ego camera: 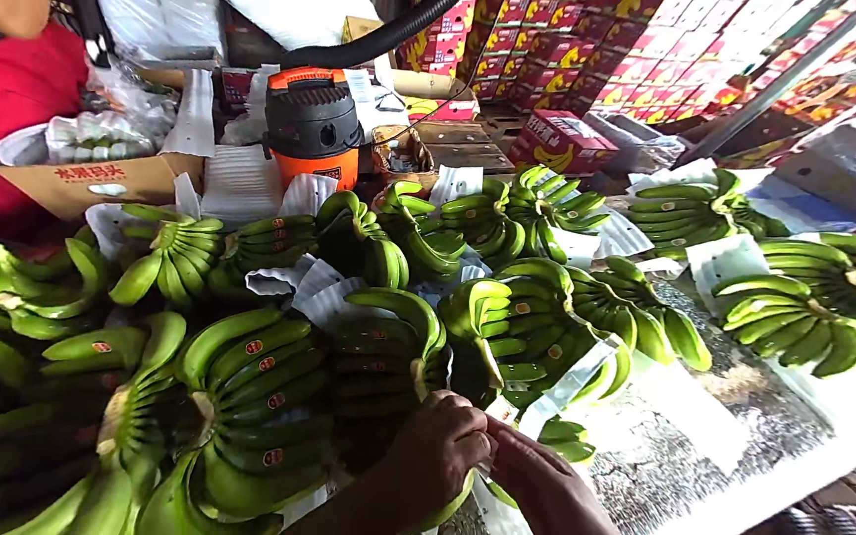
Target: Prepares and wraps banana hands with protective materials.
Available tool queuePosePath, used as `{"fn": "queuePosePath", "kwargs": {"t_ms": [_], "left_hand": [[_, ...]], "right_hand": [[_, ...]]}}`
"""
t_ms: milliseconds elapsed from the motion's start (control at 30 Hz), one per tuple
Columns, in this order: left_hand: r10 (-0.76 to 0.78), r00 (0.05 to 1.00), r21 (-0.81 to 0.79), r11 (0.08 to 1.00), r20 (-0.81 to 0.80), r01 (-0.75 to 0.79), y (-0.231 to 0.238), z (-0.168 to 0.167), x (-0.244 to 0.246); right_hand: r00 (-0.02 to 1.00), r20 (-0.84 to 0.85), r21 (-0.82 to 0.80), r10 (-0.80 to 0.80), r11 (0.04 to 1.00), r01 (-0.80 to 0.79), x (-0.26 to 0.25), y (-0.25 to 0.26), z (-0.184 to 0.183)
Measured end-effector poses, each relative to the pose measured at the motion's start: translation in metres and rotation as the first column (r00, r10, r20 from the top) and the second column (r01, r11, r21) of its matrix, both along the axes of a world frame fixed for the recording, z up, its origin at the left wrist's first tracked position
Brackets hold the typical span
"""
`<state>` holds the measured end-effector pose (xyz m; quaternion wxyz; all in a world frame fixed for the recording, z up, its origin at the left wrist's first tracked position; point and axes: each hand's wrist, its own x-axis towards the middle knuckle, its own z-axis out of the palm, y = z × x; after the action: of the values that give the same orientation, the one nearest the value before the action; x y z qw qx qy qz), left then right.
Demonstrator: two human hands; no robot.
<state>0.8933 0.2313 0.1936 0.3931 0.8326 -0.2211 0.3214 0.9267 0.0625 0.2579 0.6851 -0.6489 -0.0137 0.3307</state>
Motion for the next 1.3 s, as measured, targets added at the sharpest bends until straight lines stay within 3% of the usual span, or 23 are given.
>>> {"fn": "queuePosePath", "kwargs": {"t_ms": [133,200,300,367,467,567,667,733,767,833,900,967,1067,1100,1167,1233,1300], "left_hand": [[-0.197,0.973,-0.272,0.949,-0.116,0.16,0.023,0.002,-0.002],[-0.183,0.949,-0.281,0.954,-0.255,0.108,0.047,0.003,-0.002],[-0.046,0.813,0.097,0.988,-0.581,0.124,0.084,-0.014,0.008],[0.032,0.705,0.32,0.905,-0.709,0.281,0.089,-0.036,0.018],[0.112,0.612,0.459,0.768,-0.783,0.447,0.081,-0.051,0.027],[0.116,0.656,0.457,0.806,-0.746,0.376,0.082,-0.065,0.026],[0.208,0.766,0.379,0.924,-0.608,0.05,0.076,-0.067,0.019],[0.216,0.855,0.14,0.975,-0.471,-0.169,0.06,-0.052,0.015],[0.182,0.899,-0.016,0.978,-0.398,-0.206,0.048,-0.038,0.011],[0.029,0.958,-0.223,0.97,-0.284,-0.096,0.025,-0.01,-0.003],[-0.037,0.979,-0.188,0.982,-0.2,-0.001,0.004,0.001,-0.013],[0.037,0.997,-0.033,0.999,-0.063,-0.039,-0.01,-0.003,-0.016],[0.093,0.991,0.092,0.991,0.099,-0.102,-0.017,-0.015,-0.019],[0.078,0.992,0.061,0.995,0.104,-0.084,-0.018,-0.018,-0.02],[-0.015,1.0,-0.148,0.989,0.0,0.015,-0.013,-0.017,-0.022],[-0.142,0.969,-0.354,0.933,-0.203,0.062,0.008,-0.008,-0.023],[-0.16,0.895,-0.355,0.935,-0.417,0.002,0.037,-0.01,-0.023]], "right_hand": [[0.994,-0.005,0.007,-0.106,0.994,0.106,-0.001,0.003,-0.011],[0.972,0.077,-0.072,-0.22,0.972,0.226,0.004,0.001,-0.009],[0.938,0.159,-0.086,-0.308,0.942,0.324,0.013,-0.006,-0.011],[0.953,0.143,-0.073,-0.267,0.958,0.279,0.013,-0.007,-0.006],[0.988,0.088,-0.106,-0.128,0.985,0.137,0.005,-0.004,0.005],[0.987,0.123,-0.117,-0.099,0.987,0.114,-0.001,-0.003,0.002],[0.984,0.119,-0.132,-0.134,0.98,0.15,-0.007,-0.001,0.0],[0.983,0.106,-0.127,-0.151,0.978,0.164,-0.009,0.003,0.0],[0.985,0.107,-0.132,-0.139,0.979,0.152,-0.009,0.004,-0.001],[0.987,0.137,-0.16,-0.084,0.981,0.105,-0.012,0.004,-0.004],[0.982,0.185,-0.18,-0.031,0.982,0.065,-0.017,0.003,-0.007],[0.986,0.168,-0.167,0.0,0.986,0.028,-0.021,0.002,-0.007],[0.999,-0.033,-0.097,-0.026,0.995,0.023,-0.022,-0.003,-0.001],[0.992,-0.113,-0.064,-0.054,0.997,0.047,-0.022,-0.004,0.001],[0.976,-0.185,-0.015,-0.117,0.993,0.116,-0.022,-0.007,0.0],[0.965,-0.146,-0.009,-0.216,0.976,0.217,-0.017,-0.012,-0.007],[0.94,-0.064,-0.021,-0.335,0.942,0.334,-0.009,-0.021,-0.006]]}}
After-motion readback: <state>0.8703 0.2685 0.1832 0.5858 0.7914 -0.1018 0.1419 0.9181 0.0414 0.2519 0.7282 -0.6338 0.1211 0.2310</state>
